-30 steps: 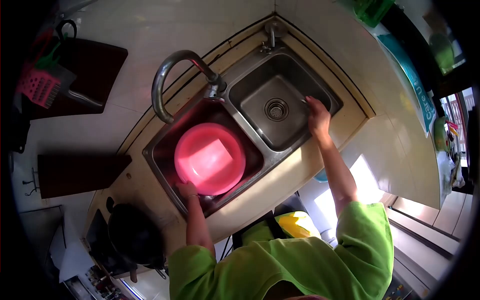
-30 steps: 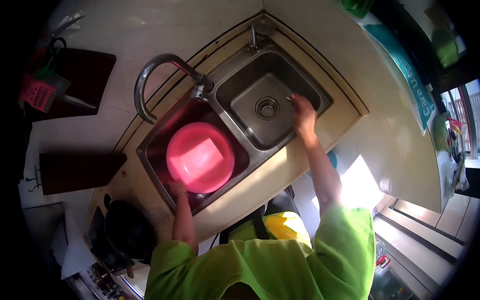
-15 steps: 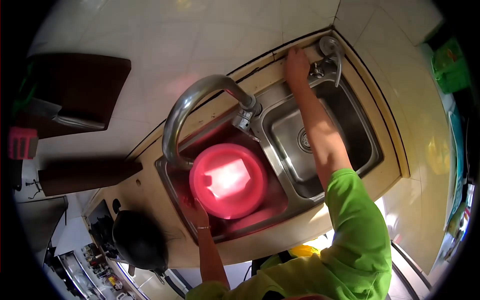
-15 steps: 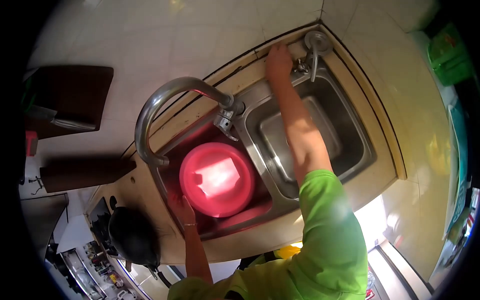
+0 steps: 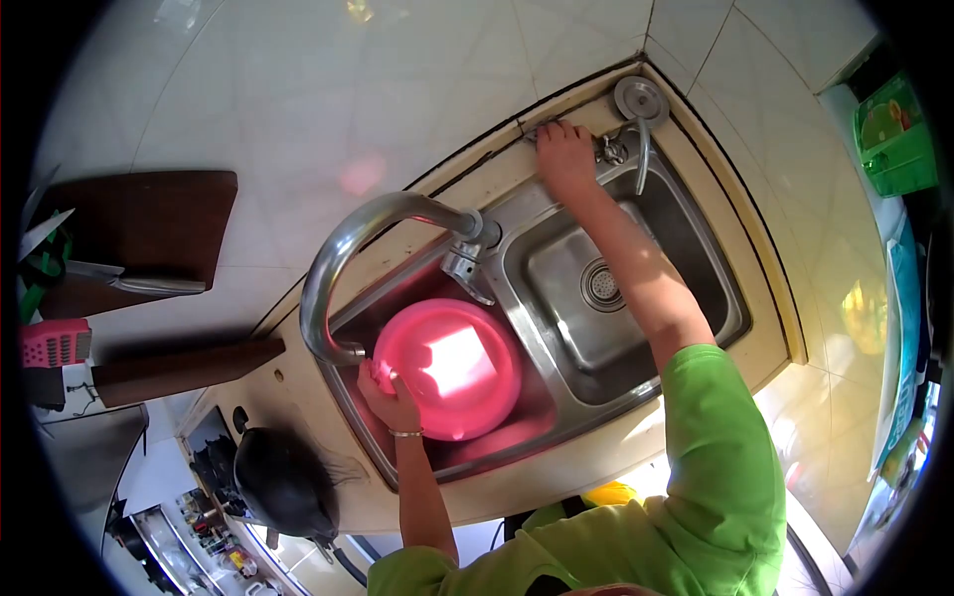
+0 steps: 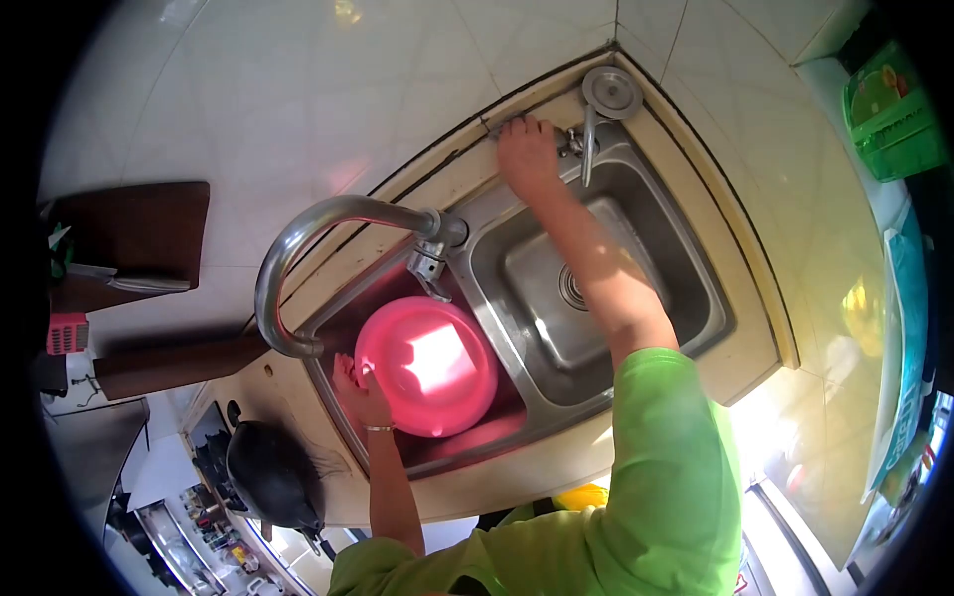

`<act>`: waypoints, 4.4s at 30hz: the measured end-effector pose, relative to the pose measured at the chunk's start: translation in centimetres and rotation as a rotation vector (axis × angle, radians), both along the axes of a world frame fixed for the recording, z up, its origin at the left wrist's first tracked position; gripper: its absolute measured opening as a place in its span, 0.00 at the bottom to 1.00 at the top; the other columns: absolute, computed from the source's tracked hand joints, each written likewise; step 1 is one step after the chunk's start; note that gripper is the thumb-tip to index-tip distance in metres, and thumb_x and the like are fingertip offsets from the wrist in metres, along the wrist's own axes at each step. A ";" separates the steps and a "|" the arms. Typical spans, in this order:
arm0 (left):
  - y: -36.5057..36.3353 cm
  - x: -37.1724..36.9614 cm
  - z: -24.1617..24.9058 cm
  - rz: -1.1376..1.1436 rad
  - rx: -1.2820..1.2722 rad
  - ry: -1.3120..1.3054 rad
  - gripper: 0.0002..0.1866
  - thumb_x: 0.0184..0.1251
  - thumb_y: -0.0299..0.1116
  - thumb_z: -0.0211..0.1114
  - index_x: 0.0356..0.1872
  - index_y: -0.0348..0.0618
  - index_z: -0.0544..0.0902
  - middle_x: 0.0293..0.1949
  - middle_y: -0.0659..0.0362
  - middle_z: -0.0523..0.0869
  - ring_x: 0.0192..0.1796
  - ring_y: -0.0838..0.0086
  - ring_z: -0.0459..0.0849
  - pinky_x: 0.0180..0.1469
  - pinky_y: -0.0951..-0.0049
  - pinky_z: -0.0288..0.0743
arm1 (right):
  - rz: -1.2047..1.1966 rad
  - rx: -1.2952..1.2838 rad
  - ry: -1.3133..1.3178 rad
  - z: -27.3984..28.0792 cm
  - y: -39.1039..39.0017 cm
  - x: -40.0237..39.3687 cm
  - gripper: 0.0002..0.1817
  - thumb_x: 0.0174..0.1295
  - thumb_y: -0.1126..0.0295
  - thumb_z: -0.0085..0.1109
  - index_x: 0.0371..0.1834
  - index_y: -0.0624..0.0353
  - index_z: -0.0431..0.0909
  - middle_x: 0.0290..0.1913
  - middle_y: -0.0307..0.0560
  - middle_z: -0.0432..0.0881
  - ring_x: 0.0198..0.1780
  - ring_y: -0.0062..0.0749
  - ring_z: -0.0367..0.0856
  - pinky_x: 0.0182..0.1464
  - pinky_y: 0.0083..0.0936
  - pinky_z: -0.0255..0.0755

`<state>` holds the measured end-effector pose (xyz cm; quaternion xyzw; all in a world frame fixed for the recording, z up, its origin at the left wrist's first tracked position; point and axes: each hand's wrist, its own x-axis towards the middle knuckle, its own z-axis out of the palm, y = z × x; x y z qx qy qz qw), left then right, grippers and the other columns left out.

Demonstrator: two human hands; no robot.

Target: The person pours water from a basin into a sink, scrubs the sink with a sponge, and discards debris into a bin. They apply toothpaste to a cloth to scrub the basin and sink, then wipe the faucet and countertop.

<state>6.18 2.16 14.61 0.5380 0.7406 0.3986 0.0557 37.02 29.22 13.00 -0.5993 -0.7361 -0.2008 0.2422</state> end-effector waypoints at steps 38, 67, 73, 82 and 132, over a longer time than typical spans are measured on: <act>15.9 1.5 2.4 -0.596 0.192 0.170 0.18 0.48 0.20 0.53 0.44 0.41 0.73 0.43 0.52 0.73 0.48 0.59 0.70 0.51 0.67 0.63 | 0.406 -0.770 0.569 3.4 -0.7 -6.3 0.17 0.54 0.58 0.44 0.30 0.59 0.77 0.32 0.49 0.75 0.35 0.40 0.73 0.39 0.29 0.67; 15.2 -10.1 -1.4 -0.493 0.103 0.319 0.10 0.51 0.30 0.56 0.36 0.51 0.79 0.38 0.64 0.79 0.43 0.70 0.75 0.43 0.74 0.71 | 0.171 -0.621 1.549 2.0 -11.5 0.9 0.26 0.62 0.54 0.34 0.45 0.72 0.65 0.46 0.59 0.71 0.50 0.42 0.70 0.54 0.32 0.62; 12.1 -15.4 -1.1 -0.303 0.030 0.301 0.10 0.52 0.32 0.56 0.37 0.51 0.79 0.40 0.65 0.78 0.45 0.71 0.74 0.45 0.73 0.70 | 0.153 -0.621 1.610 3.1 -13.1 -0.5 0.27 0.62 0.54 0.34 0.47 0.71 0.64 0.48 0.60 0.70 0.52 0.42 0.68 0.56 0.32 0.60; 9.0 -19.8 -1.8 -0.067 0.078 0.358 0.10 0.50 0.31 0.56 0.35 0.50 0.79 0.39 0.65 0.77 0.44 0.72 0.73 0.44 0.73 0.70 | 0.111 -0.597 1.615 4.5 -16.2 -2.4 0.26 0.62 0.55 0.36 0.46 0.71 0.64 0.48 0.61 0.70 0.52 0.42 0.68 0.56 0.33 0.61; -20.7 10.1 0.5 -0.145 -0.113 0.301 0.13 0.50 0.22 0.52 0.36 0.44 0.79 0.42 0.58 0.79 0.48 0.70 0.76 0.48 0.74 0.70 | 0.540 -0.945 1.920 5.0 -34.7 3.7 0.18 0.62 0.61 0.37 0.40 0.67 0.68 0.37 0.54 0.76 0.39 0.35 0.75 0.46 0.28 0.66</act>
